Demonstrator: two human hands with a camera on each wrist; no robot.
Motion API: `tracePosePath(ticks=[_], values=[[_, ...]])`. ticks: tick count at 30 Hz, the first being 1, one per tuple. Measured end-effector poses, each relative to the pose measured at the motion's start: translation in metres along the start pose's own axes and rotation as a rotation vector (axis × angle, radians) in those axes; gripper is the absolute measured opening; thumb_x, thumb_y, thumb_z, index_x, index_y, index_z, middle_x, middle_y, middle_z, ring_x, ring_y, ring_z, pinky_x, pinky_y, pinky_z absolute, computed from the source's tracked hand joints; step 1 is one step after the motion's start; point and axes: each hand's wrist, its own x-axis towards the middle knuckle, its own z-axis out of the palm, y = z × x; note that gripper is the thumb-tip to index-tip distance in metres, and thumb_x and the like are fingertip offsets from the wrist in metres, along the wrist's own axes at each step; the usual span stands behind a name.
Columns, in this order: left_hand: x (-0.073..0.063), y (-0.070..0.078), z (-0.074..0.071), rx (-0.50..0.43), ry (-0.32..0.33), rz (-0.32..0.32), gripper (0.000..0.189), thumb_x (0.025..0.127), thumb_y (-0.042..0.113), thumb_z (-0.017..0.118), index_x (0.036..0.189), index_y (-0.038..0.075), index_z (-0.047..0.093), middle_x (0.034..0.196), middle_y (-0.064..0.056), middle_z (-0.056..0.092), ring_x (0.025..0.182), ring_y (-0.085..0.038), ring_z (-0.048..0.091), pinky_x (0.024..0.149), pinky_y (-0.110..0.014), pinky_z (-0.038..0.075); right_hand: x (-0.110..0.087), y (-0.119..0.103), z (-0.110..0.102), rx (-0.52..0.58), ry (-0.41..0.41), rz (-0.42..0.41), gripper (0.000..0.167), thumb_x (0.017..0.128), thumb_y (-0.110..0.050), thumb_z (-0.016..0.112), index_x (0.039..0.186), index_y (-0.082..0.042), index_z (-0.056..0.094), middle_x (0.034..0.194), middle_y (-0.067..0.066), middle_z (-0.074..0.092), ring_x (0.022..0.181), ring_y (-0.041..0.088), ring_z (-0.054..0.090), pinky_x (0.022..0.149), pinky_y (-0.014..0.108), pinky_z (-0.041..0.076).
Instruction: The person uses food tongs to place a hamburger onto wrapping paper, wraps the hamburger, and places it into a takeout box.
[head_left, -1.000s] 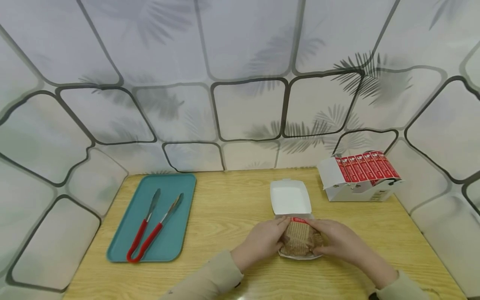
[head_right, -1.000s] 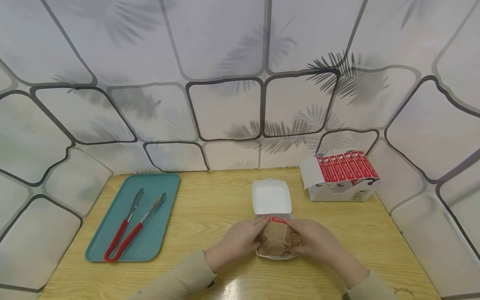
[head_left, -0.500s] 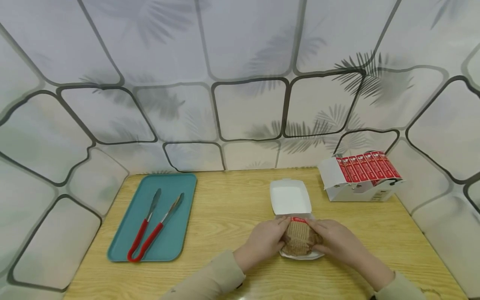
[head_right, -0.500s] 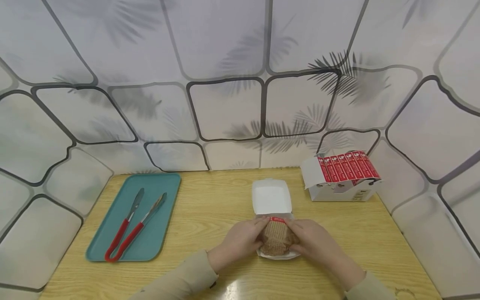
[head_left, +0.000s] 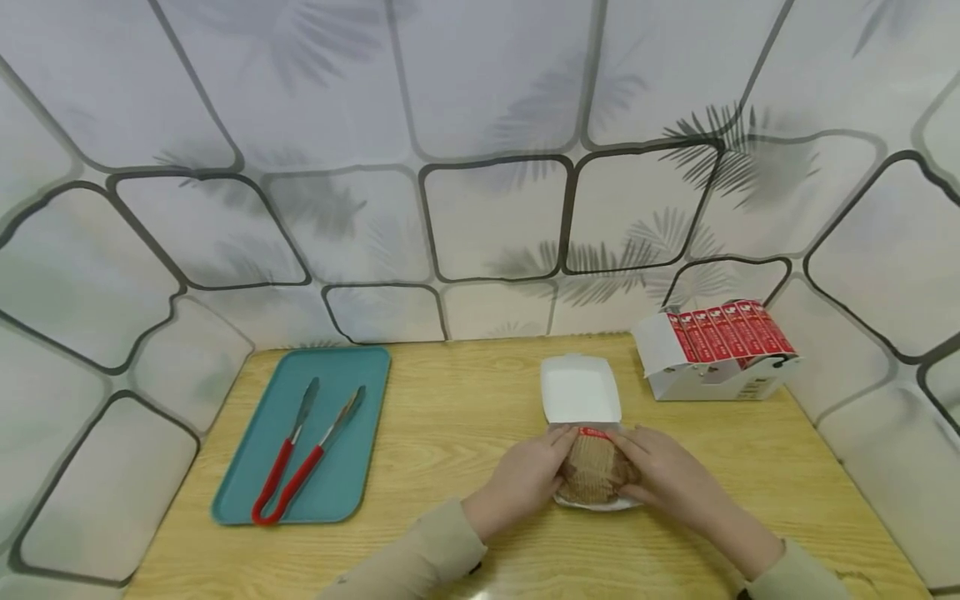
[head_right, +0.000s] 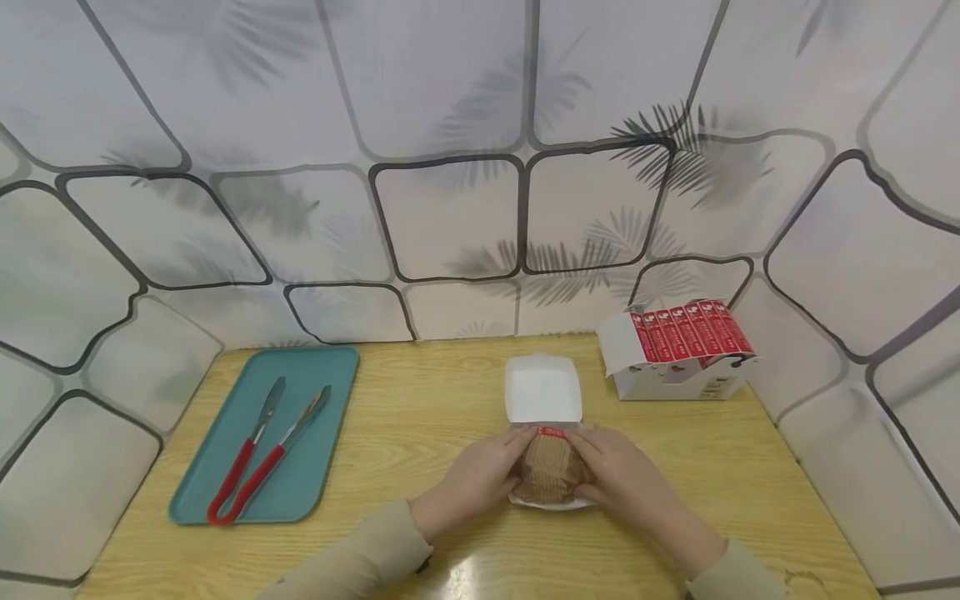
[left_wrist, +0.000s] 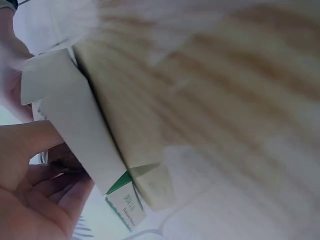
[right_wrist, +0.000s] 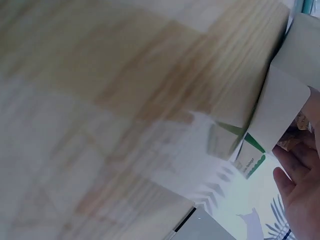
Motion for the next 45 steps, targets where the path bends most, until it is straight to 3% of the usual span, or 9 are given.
tracePosePath(ticks=[7, 13, 19, 26, 34, 36, 41, 43, 45], values=[[0.0, -0.004, -0.006, -0.084, -0.053, -0.024, 0.068, 0.096, 0.009, 0.078, 0.157, -0.001, 0.048, 0.156, -0.011, 0.058, 0.139, -0.022, 0.063, 0.109, -0.027, 0.058, 0.003, -0.001, 0.001, 0.067, -0.081, 0.093, 0.093, 0.063, -0.019, 0.102, 0.142, 0.009, 0.061, 0.119, 0.016, 0.074, 0.103, 0.031, 0.072, 0.091, 0.051, 0.064], [0.001, -0.006, -0.01, -0.117, -0.092, -0.032, 0.063, 0.1, 0.003, 0.066, 0.159, -0.003, 0.044, 0.159, -0.015, 0.054, 0.144, -0.025, 0.059, 0.116, -0.031, 0.053, 0.002, 0.002, -0.003, 0.185, -0.145, 0.177, 0.096, 0.07, -0.02, 0.099, 0.149, 0.008, 0.054, 0.132, 0.024, 0.07, 0.118, 0.044, 0.07, 0.101, 0.062, 0.059], [-0.002, -0.004, -0.014, -0.116, -0.118, -0.057, 0.063, 0.098, 0.002, 0.065, 0.158, -0.002, 0.046, 0.162, -0.018, 0.05, 0.147, -0.028, 0.055, 0.119, -0.034, 0.051, 0.0, 0.008, -0.008, 0.249, -0.129, 0.19, 0.098, 0.071, -0.029, 0.097, 0.151, 0.006, 0.053, 0.139, 0.026, 0.068, 0.123, 0.048, 0.067, 0.101, 0.066, 0.057], [-0.003, -0.011, -0.018, -0.131, -0.061, -0.084, 0.061, 0.096, 0.001, 0.065, 0.155, 0.0, 0.051, 0.158, -0.017, 0.056, 0.143, -0.027, 0.06, 0.118, -0.034, 0.052, -0.002, 0.015, -0.014, 0.28, -0.055, 0.2, 0.088, 0.073, -0.024, 0.096, 0.149, 0.001, 0.058, 0.137, 0.02, 0.071, 0.12, 0.042, 0.07, 0.097, 0.062, 0.06], [-0.002, -0.026, -0.015, -0.231, 0.001, -0.152, 0.052, 0.101, 0.007, 0.067, 0.151, 0.001, 0.055, 0.151, -0.014, 0.063, 0.139, -0.027, 0.063, 0.117, -0.036, 0.053, 0.001, 0.021, -0.017, 0.356, -0.032, 0.308, 0.075, 0.079, -0.015, 0.093, 0.145, 0.0, 0.06, 0.139, 0.02, 0.07, 0.122, 0.044, 0.068, 0.097, 0.063, 0.059], [-0.002, -0.03, -0.014, -0.28, 0.008, -0.183, 0.051, 0.102, 0.009, 0.067, 0.151, 0.002, 0.055, 0.15, -0.014, 0.063, 0.139, -0.028, 0.063, 0.118, -0.038, 0.053, 0.002, 0.023, -0.016, 0.371, -0.005, 0.323, 0.072, 0.079, -0.012, 0.093, 0.143, 0.001, 0.062, 0.137, 0.019, 0.072, 0.121, 0.044, 0.068, 0.098, 0.056, 0.06], [0.0, -0.039, -0.01, -0.396, 0.027, -0.26, 0.048, 0.103, 0.012, 0.067, 0.15, 0.001, 0.057, 0.148, -0.016, 0.065, 0.137, -0.03, 0.064, 0.118, -0.042, 0.053, 0.005, 0.03, -0.009, 0.407, 0.049, 0.368, 0.062, 0.082, -0.008, 0.09, 0.139, 0.001, 0.066, 0.13, 0.017, 0.075, 0.117, 0.039, 0.07, 0.106, 0.014, 0.049], [0.002, -0.042, -0.008, -0.452, 0.029, -0.298, 0.047, 0.104, 0.013, 0.066, 0.149, 0.001, 0.058, 0.146, -0.017, 0.066, 0.135, -0.031, 0.065, 0.116, -0.044, 0.055, 0.007, 0.033, -0.006, 0.438, 0.04, 0.406, 0.058, 0.085, -0.007, 0.087, 0.139, 0.002, 0.066, 0.13, 0.018, 0.075, 0.118, 0.04, 0.07, 0.108, 0.014, 0.049], [0.005, -0.045, -0.005, -0.521, 0.034, -0.335, 0.045, 0.104, 0.013, 0.066, 0.147, 0.001, 0.06, 0.144, -0.018, 0.067, 0.131, -0.032, 0.067, 0.113, -0.045, 0.057, 0.008, 0.036, -0.004, 0.476, 0.016, 0.454, 0.056, 0.089, -0.009, 0.084, 0.14, 0.004, 0.065, 0.132, 0.021, 0.074, 0.12, 0.043, 0.069, 0.109, 0.029, 0.056]])
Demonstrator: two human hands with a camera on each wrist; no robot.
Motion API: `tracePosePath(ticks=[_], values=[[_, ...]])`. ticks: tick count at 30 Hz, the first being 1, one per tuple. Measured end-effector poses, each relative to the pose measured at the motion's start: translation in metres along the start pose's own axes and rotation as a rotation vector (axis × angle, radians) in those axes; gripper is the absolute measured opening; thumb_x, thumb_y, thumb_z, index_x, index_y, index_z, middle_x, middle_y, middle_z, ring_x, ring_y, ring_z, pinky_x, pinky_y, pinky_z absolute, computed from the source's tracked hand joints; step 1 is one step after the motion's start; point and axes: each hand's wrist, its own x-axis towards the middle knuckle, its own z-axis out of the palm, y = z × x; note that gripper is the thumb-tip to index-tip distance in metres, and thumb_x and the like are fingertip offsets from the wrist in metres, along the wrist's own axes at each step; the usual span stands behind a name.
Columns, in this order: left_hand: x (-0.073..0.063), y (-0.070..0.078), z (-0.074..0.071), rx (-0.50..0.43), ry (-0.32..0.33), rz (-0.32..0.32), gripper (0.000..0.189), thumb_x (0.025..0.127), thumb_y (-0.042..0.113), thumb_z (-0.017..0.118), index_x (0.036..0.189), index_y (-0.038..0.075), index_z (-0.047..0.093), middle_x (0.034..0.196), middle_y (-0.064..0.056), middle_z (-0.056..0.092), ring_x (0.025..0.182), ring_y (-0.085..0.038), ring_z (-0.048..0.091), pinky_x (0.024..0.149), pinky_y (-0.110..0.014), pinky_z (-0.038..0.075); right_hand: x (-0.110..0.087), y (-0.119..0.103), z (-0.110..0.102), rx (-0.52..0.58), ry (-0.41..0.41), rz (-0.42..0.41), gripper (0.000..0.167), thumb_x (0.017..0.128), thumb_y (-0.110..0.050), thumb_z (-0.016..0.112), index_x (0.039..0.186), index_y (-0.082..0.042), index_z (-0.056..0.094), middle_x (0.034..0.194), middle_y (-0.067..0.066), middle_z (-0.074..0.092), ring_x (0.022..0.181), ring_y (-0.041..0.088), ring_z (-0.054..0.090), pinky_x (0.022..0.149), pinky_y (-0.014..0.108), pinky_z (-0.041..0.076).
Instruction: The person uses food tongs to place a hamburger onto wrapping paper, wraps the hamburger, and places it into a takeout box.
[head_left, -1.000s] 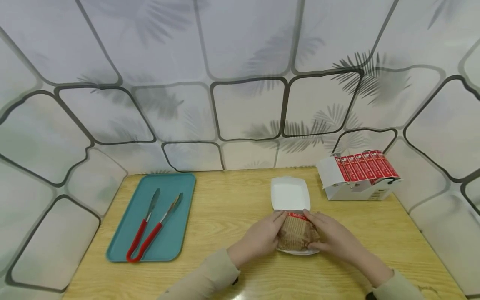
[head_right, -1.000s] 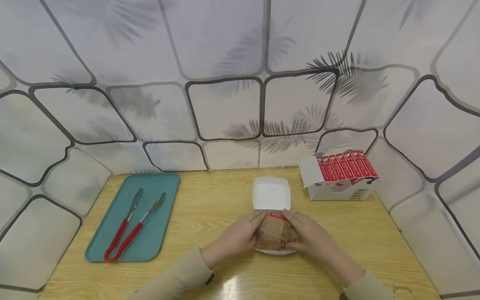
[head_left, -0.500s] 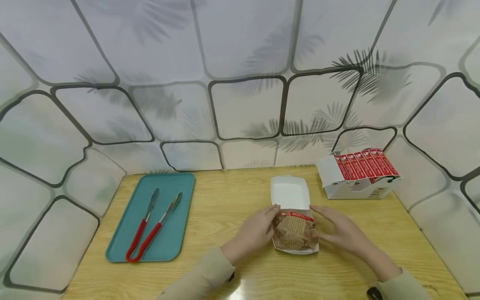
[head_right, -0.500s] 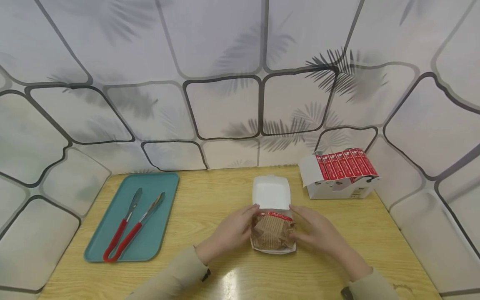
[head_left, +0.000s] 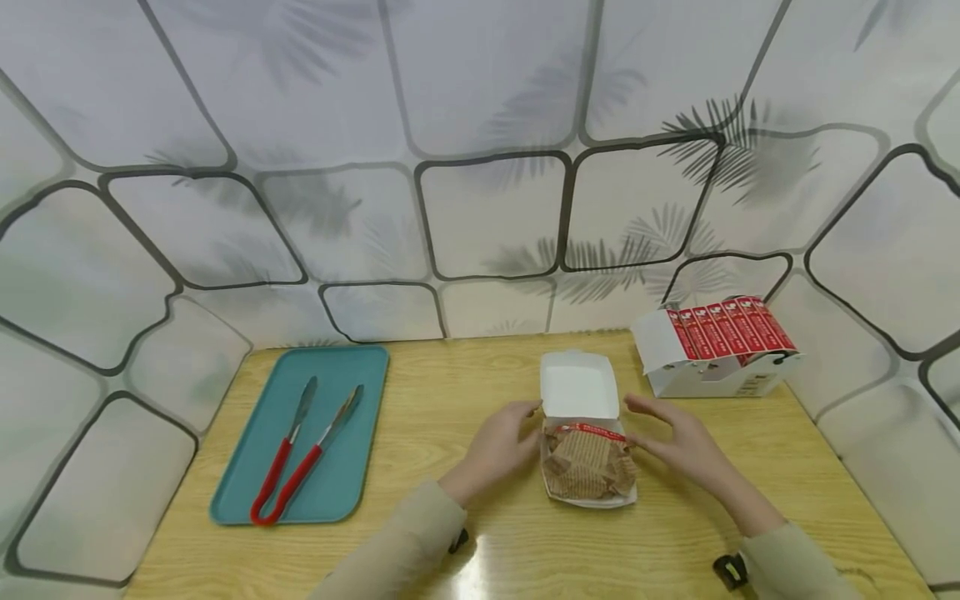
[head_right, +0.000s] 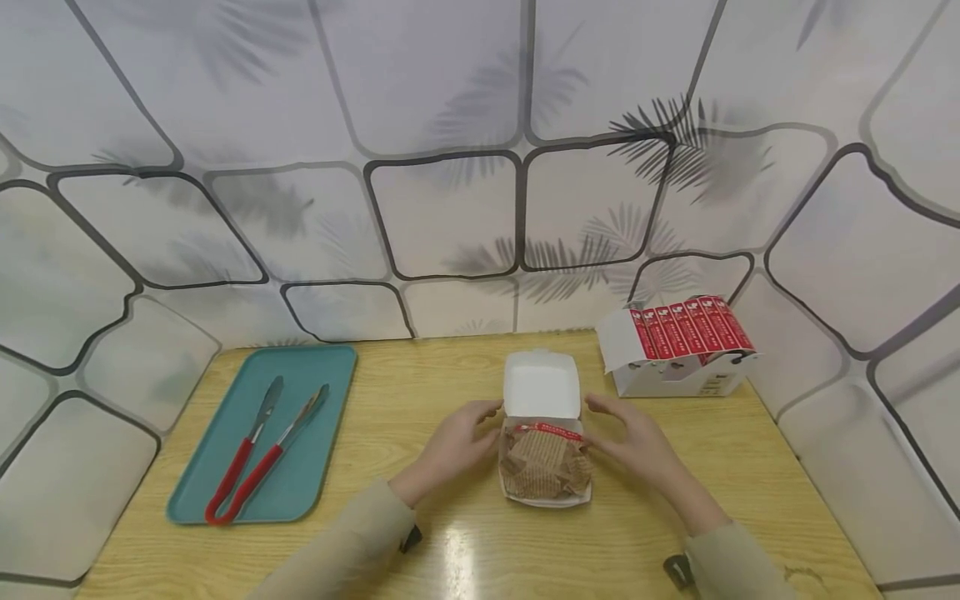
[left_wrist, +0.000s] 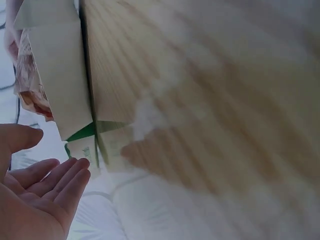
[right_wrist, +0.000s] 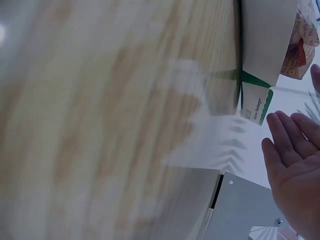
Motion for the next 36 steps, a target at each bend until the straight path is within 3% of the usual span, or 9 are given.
tracePosePath(ticks=[2, 4, 7, 11, 13, 20, 22, 29, 36], values=[[0.004, -0.003, 0.002, -0.074, 0.007, -0.035, 0.043, 0.104, 0.012, 0.066, 0.145, -0.001, 0.061, 0.142, -0.019, 0.068, 0.128, -0.032, 0.069, 0.111, -0.044, 0.059, 0.003, 0.003, 0.0, 0.03, -0.021, 0.051, 0.054, 0.093, -0.011, 0.081, 0.142, 0.005, 0.063, 0.134, 0.023, 0.072, 0.123, 0.046, 0.067, 0.107, 0.049, 0.057], [0.009, -0.006, 0.003, -0.15, 0.018, -0.062, 0.042, 0.104, 0.011, 0.066, 0.143, -0.003, 0.062, 0.14, -0.02, 0.069, 0.125, -0.034, 0.07, 0.108, -0.044, 0.06, 0.007, 0.005, 0.001, 0.059, -0.045, 0.095, 0.052, 0.097, -0.013, 0.078, 0.143, 0.006, 0.062, 0.136, 0.024, 0.071, 0.124, 0.047, 0.067, 0.106, 0.06, 0.054], [0.014, -0.01, 0.005, -0.245, 0.031, -0.11, 0.04, 0.104, 0.009, 0.066, 0.141, -0.006, 0.062, 0.135, -0.021, 0.072, 0.121, -0.035, 0.072, 0.106, -0.044, 0.061, 0.012, 0.009, 0.003, 0.098, -0.084, 0.151, 0.051, 0.1, -0.015, 0.075, 0.144, 0.007, 0.06, 0.136, 0.025, 0.071, 0.123, 0.045, 0.069, 0.105, 0.052, 0.059], [0.021, -0.013, 0.007, -0.324, 0.044, -0.164, 0.04, 0.104, 0.008, 0.065, 0.14, -0.009, 0.062, 0.129, -0.022, 0.074, 0.118, -0.035, 0.073, 0.103, -0.043, 0.063, 0.017, 0.013, 0.007, 0.154, -0.124, 0.205, 0.052, 0.101, -0.013, 0.073, 0.144, 0.011, 0.057, 0.134, 0.028, 0.071, 0.118, 0.042, 0.072, 0.097, 0.026, 0.062], [0.024, -0.013, 0.007, -0.34, 0.053, -0.184, 0.039, 0.103, 0.008, 0.065, 0.139, -0.009, 0.063, 0.126, -0.023, 0.075, 0.115, -0.035, 0.073, 0.1, -0.042, 0.064, 0.019, 0.014, 0.009, 0.167, -0.134, 0.23, 0.052, 0.103, -0.013, 0.071, 0.145, 0.013, 0.056, 0.134, 0.029, 0.07, 0.117, 0.042, 0.073, 0.093, 0.02, 0.061], [0.033, -0.012, 0.013, -0.378, 0.082, -0.23, 0.037, 0.102, 0.008, 0.068, 0.133, -0.011, 0.066, 0.118, -0.025, 0.077, 0.108, -0.035, 0.075, 0.091, -0.039, 0.066, 0.028, 0.012, 0.014, 0.188, -0.149, 0.333, 0.052, 0.108, -0.018, 0.064, 0.149, 0.011, 0.053, 0.139, 0.031, 0.066, 0.122, 0.045, 0.069, 0.101, 0.047, 0.062], [0.035, -0.011, 0.015, -0.394, 0.093, -0.228, 0.035, 0.101, 0.008, 0.069, 0.13, -0.012, 0.068, 0.116, -0.026, 0.077, 0.106, -0.037, 0.076, 0.09, -0.039, 0.067, 0.03, 0.012, 0.014, 0.207, -0.154, 0.355, 0.052, 0.109, -0.019, 0.062, 0.149, 0.012, 0.051, 0.14, 0.033, 0.065, 0.124, 0.046, 0.067, 0.101, 0.047, 0.062], [0.041, -0.012, 0.019, -0.435, 0.103, -0.256, 0.032, 0.101, 0.007, 0.07, 0.127, -0.011, 0.07, 0.113, -0.024, 0.077, 0.104, -0.034, 0.077, 0.089, -0.035, 0.067, 0.036, 0.013, 0.015, 0.237, -0.145, 0.379, 0.051, 0.108, -0.017, 0.063, 0.147, 0.015, 0.052, 0.139, 0.035, 0.064, 0.124, 0.048, 0.067, 0.097, 0.039, 0.064], [0.043, -0.011, 0.017, -0.461, 0.109, -0.268, 0.03, 0.099, 0.004, 0.072, 0.125, -0.011, 0.07, 0.113, -0.025, 0.076, 0.103, -0.035, 0.076, 0.088, -0.034, 0.067, 0.04, 0.016, 0.021, 0.294, -0.101, 0.381, 0.05, 0.106, -0.009, 0.064, 0.147, 0.016, 0.051, 0.139, 0.038, 0.062, 0.124, 0.05, 0.067, 0.085, 0.007, 0.053]])
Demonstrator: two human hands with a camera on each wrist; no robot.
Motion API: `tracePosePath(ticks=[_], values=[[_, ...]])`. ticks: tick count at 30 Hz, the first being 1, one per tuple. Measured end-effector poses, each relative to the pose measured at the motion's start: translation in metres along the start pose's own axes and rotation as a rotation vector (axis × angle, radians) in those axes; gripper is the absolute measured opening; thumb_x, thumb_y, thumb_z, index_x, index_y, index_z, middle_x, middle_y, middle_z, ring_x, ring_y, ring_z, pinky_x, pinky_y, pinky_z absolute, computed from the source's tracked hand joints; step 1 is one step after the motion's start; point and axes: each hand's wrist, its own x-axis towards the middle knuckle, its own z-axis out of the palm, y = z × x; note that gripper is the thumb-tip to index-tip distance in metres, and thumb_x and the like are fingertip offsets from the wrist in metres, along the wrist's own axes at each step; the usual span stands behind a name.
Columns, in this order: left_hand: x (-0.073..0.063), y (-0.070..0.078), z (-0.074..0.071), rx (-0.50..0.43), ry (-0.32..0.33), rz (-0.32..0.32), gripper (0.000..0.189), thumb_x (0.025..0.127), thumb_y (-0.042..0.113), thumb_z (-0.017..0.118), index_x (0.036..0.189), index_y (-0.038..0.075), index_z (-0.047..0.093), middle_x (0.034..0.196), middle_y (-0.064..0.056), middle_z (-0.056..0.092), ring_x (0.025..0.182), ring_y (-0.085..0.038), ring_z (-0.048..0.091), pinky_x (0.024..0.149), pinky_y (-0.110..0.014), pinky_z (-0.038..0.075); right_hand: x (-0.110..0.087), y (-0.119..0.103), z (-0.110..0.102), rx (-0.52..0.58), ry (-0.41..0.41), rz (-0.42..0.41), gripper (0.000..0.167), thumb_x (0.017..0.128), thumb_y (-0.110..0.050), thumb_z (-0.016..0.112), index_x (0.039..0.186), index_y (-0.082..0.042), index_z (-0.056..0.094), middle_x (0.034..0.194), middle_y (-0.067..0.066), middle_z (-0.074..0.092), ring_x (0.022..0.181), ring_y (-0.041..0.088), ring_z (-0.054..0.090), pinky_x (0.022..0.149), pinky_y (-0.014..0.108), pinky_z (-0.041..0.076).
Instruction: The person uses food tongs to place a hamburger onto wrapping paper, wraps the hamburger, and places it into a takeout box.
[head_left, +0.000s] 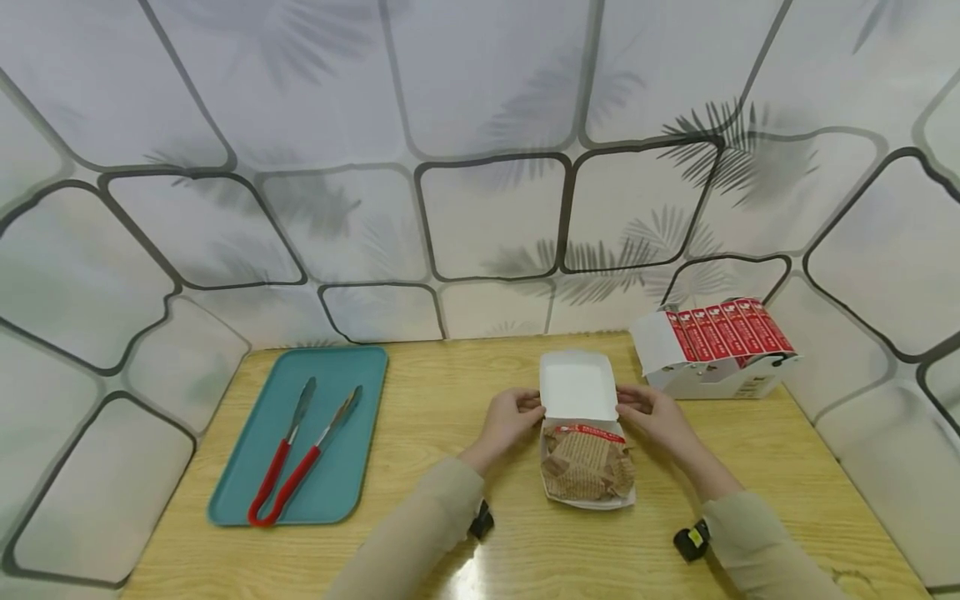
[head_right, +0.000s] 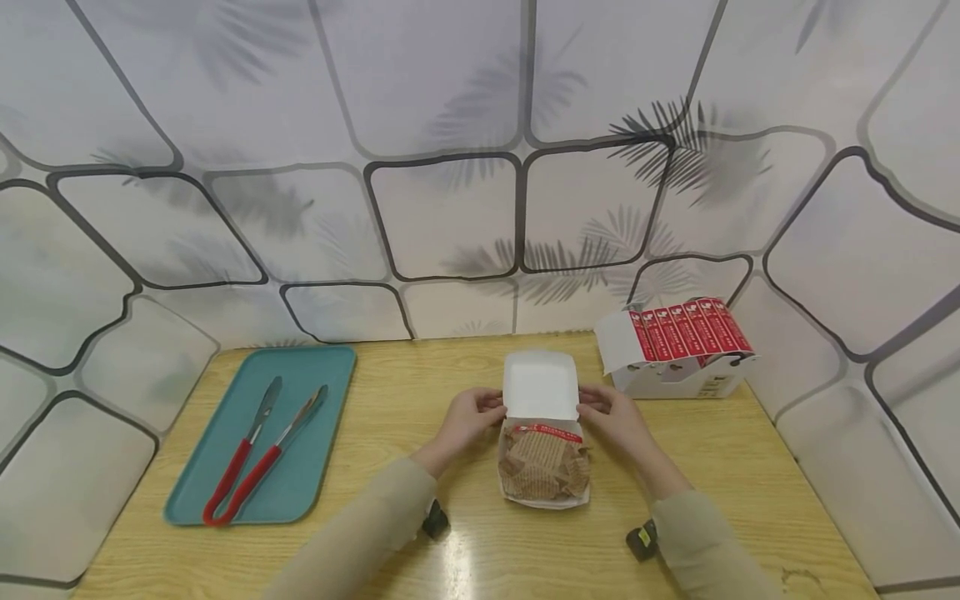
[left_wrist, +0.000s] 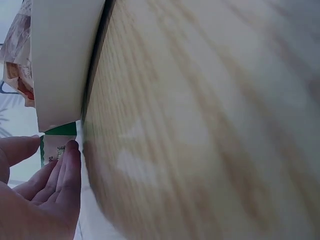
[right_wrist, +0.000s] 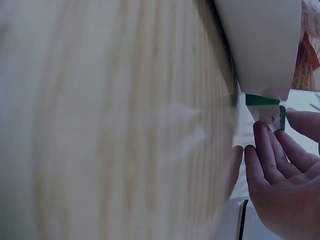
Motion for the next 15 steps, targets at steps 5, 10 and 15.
tracePosePath(ticks=[5, 10, 15], values=[[0.0004, 0.002, -0.0037, -0.038, 0.012, 0.008, 0.031, 0.096, -0.001, 0.074, 0.125, -0.011, 0.07, 0.114, -0.026, 0.076, 0.104, -0.038, 0.076, 0.089, -0.035, 0.067, 0.0023, -0.0017, 0.0021, 0.081, 0.03, -0.032, 0.05, 0.104, -0.005, 0.066, 0.147, 0.015, 0.051, 0.141, 0.039, 0.06, 0.115, 0.03, 0.074, 0.085, 0.004, 0.053], [-0.0004, 0.0023, -0.0063, -0.05, 0.048, 0.043, 0.028, 0.096, -0.002, 0.074, 0.122, -0.01, 0.071, 0.113, -0.026, 0.077, 0.105, -0.039, 0.076, 0.091, -0.036, 0.067, 0.0031, -0.0031, 0.0026, 0.143, 0.041, -0.032, 0.052, 0.104, -0.005, 0.067, 0.149, 0.013, 0.05, 0.143, 0.038, 0.059, 0.098, -0.013, 0.063, 0.086, 0.006, 0.055], [-0.0024, 0.0026, -0.008, -0.057, 0.071, 0.066, 0.025, 0.096, -0.001, 0.074, 0.12, -0.009, 0.072, 0.113, -0.025, 0.077, 0.107, -0.038, 0.076, 0.092, -0.035, 0.067, 0.0012, -0.0096, 0.0042, 0.171, 0.073, -0.019, 0.05, 0.103, -0.007, 0.068, 0.147, 0.013, 0.052, 0.142, 0.037, 0.061, 0.096, -0.011, 0.065, 0.085, 0.007, 0.055]])
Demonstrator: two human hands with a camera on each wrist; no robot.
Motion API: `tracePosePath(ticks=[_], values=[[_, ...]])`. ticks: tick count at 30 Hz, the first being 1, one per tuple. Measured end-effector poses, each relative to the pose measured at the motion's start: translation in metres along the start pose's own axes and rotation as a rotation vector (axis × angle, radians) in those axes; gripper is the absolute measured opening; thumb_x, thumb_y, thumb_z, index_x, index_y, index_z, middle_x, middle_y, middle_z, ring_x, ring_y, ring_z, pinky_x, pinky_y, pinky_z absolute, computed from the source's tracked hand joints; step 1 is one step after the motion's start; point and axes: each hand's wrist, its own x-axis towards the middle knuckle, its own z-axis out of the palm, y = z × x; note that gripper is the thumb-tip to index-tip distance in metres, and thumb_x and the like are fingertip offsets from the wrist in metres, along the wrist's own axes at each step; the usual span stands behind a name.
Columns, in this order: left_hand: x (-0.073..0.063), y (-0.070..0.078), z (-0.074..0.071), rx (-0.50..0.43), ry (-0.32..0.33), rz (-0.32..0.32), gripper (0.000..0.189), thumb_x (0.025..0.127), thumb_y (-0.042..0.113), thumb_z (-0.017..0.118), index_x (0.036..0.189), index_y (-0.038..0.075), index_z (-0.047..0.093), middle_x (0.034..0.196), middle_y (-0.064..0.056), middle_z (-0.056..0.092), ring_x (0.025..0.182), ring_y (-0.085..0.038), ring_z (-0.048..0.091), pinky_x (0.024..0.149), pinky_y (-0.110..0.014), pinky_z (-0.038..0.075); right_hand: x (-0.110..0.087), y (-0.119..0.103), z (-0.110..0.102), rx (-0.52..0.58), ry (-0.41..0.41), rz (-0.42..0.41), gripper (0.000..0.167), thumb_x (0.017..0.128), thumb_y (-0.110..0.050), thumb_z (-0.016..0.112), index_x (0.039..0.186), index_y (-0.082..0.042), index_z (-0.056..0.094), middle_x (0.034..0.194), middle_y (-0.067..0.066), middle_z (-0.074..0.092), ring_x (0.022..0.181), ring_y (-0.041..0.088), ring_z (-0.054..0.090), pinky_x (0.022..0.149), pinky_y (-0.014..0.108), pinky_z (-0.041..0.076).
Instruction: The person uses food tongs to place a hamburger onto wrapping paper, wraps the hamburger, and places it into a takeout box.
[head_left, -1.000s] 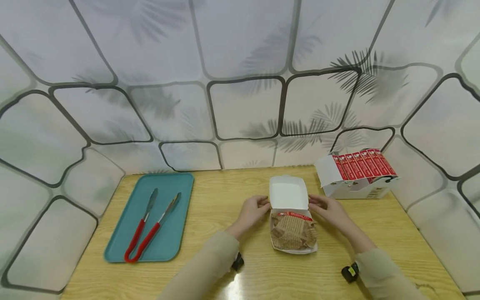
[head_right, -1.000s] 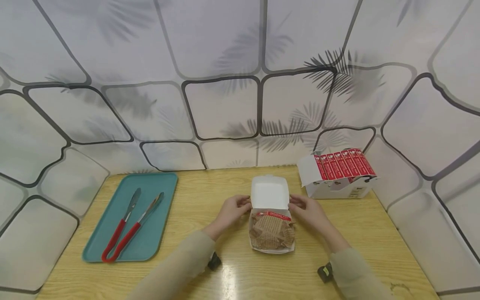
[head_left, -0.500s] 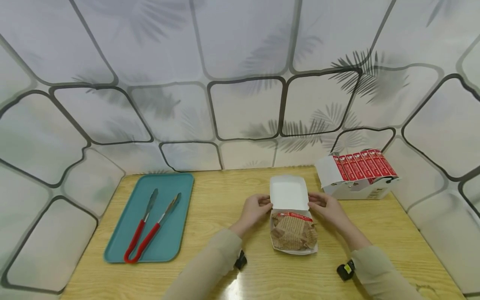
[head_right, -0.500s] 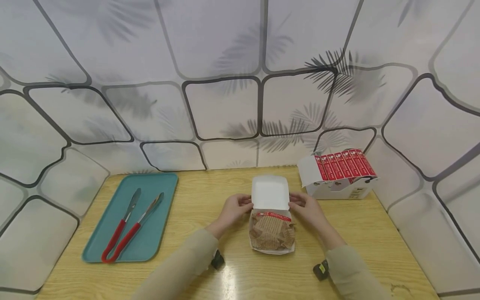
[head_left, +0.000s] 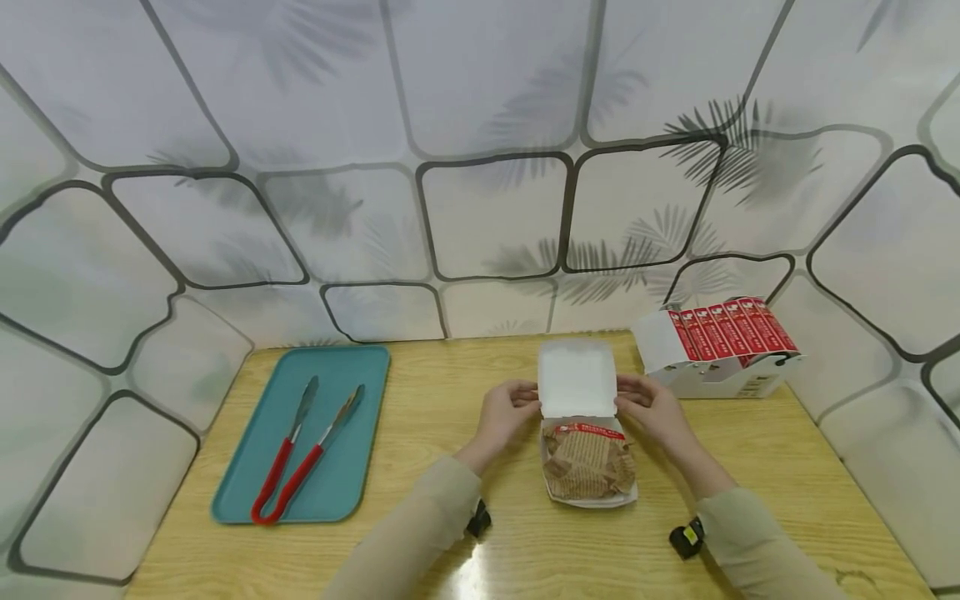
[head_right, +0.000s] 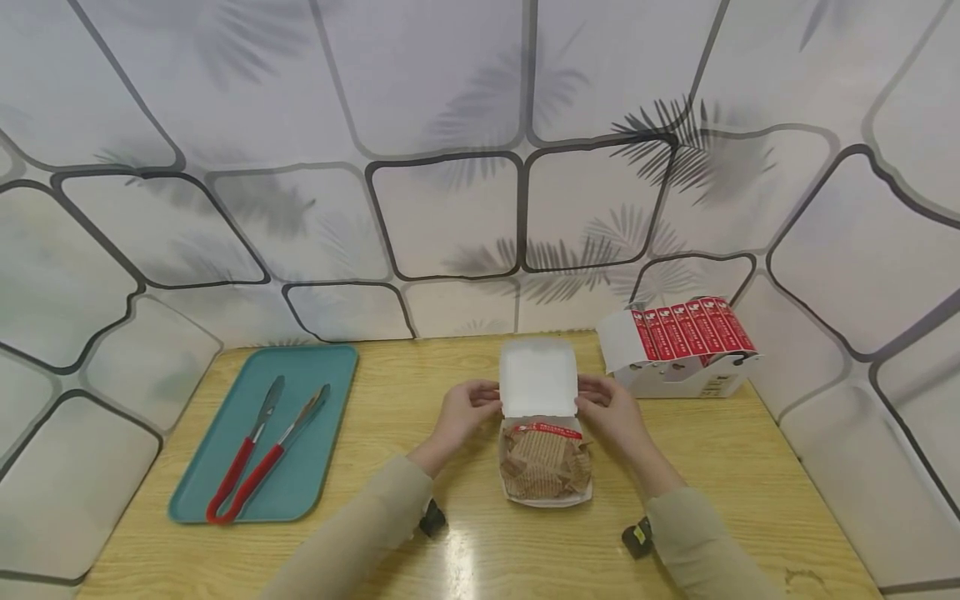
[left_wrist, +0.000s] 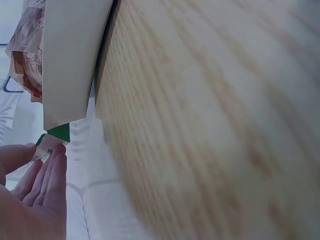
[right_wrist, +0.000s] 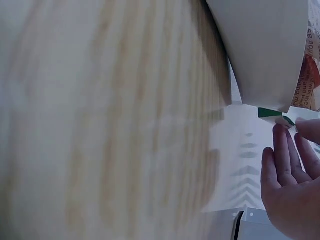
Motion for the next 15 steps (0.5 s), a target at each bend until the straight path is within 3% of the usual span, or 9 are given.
tracePosePath(ticks=[4, 10, 15], values=[[-0.001, 0.004, 0.0, -0.015, 0.012, -0.003, 0.023, 0.097, -0.001, 0.073, 0.119, -0.008, 0.073, 0.115, -0.025, 0.077, 0.109, -0.038, 0.076, 0.094, -0.035, 0.066, -0.002, -0.004, 0.0, 0.002, 0.024, 0.006, 0.048, 0.104, -0.009, 0.068, 0.144, 0.013, 0.054, 0.14, 0.037, 0.062, 0.099, -0.001, 0.069, 0.084, 0.008, 0.055], [-0.001, 0.009, -0.004, -0.012, 0.008, 0.022, 0.022, 0.098, -0.001, 0.073, 0.119, -0.008, 0.074, 0.114, -0.025, 0.078, 0.108, -0.038, 0.076, 0.092, -0.035, 0.067, -0.002, -0.009, -0.003, 0.002, 0.035, 0.005, 0.047, 0.105, -0.009, 0.066, 0.145, 0.012, 0.053, 0.139, 0.036, 0.062, 0.092, -0.014, 0.061, 0.083, 0.009, 0.055], [-0.002, 0.012, -0.005, 0.006, 0.0, 0.043, 0.021, 0.097, -0.002, 0.073, 0.117, -0.007, 0.074, 0.114, -0.023, 0.078, 0.106, -0.036, 0.076, 0.091, -0.033, 0.067, -0.002, -0.011, -0.006, -0.012, 0.022, -0.007, 0.047, 0.105, -0.009, 0.066, 0.146, 0.012, 0.053, 0.14, 0.036, 0.061, 0.092, -0.016, 0.06, 0.083, 0.008, 0.054]])
